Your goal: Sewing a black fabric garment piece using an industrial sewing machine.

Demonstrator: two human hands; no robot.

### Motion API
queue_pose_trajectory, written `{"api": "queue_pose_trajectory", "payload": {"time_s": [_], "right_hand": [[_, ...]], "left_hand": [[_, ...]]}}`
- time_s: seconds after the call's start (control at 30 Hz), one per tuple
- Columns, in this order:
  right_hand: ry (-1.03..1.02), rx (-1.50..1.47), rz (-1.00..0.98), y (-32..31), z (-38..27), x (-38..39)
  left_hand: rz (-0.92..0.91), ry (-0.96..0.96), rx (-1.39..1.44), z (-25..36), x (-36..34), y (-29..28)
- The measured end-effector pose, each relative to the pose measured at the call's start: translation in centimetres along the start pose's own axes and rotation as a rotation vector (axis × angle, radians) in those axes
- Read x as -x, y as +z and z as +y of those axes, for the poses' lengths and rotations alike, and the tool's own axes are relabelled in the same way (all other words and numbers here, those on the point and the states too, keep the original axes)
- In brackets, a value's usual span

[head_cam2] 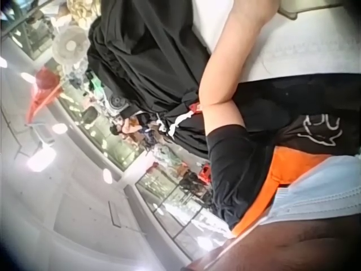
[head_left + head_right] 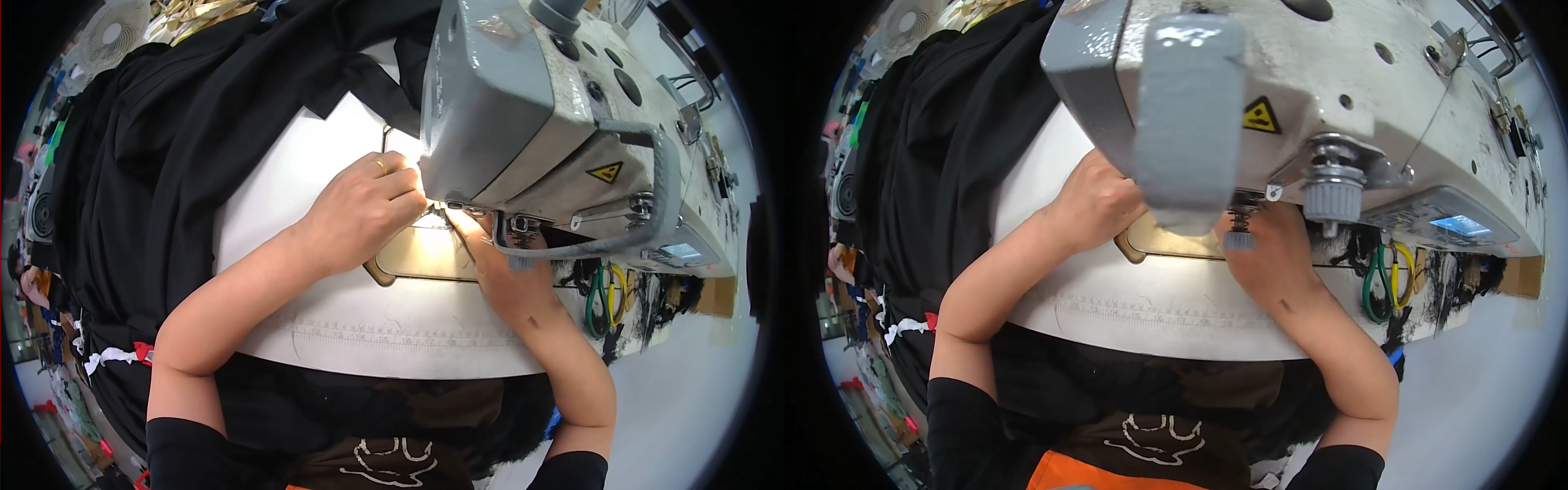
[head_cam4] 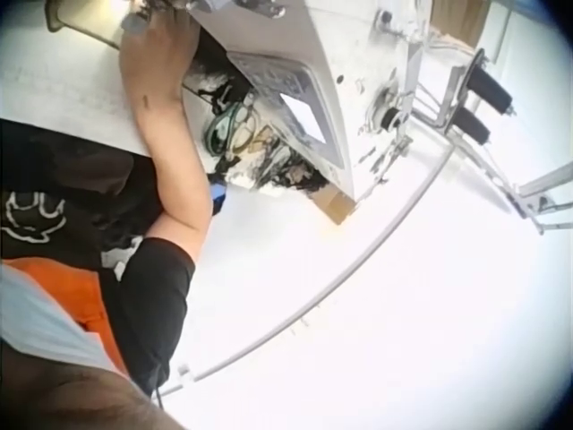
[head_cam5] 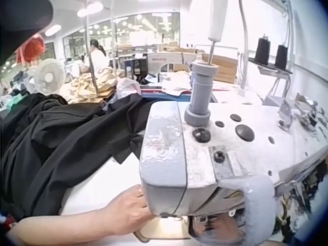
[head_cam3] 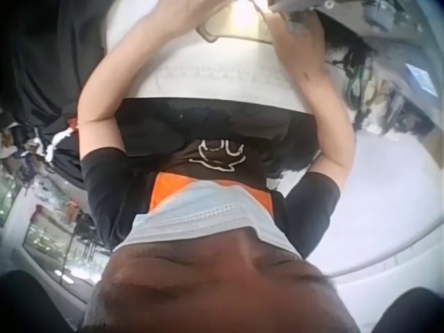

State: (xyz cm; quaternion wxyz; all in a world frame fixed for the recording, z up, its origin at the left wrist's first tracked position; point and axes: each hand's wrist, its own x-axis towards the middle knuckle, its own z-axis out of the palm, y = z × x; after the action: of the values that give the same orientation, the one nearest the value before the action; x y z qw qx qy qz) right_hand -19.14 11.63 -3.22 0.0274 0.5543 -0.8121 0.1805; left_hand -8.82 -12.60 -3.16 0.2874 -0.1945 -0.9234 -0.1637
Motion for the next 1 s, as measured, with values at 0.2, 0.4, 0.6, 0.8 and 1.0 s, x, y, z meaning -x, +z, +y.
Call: {"api": "queue_pose_trajectory", "payload": {"time_s": [0.2, 0.4, 0.6, 0.8, 1.0], "right_hand": [[-0.120, 0.074, 0.113, 0.1, 0.6, -0.6], [-0.103, 0.164, 0.042, 0.5, 0.9, 0.0], [-0.083, 0.151, 0.126, 1.3, 1.3, 0.5], [-0.110, 0.063, 0.147, 0.4, 1.2, -0.1], [-0.181, -0.036, 0.099, -0.8, -0.1, 0.1]], "left_hand": [[-0.022, -0.044, -0.070, 0.2, -0.3, 0.4], [0.028, -0.027, -0.031, -0.1, -0.1, 0.5], [0.015, -0.082, 0.026, 0.3, -0.1, 0.1], [0.012, -0.103, 0.046, 0.4, 0.6, -0.3], [-0.017, -0.105, 0.302, 1.2, 1.7, -1.2]]}}
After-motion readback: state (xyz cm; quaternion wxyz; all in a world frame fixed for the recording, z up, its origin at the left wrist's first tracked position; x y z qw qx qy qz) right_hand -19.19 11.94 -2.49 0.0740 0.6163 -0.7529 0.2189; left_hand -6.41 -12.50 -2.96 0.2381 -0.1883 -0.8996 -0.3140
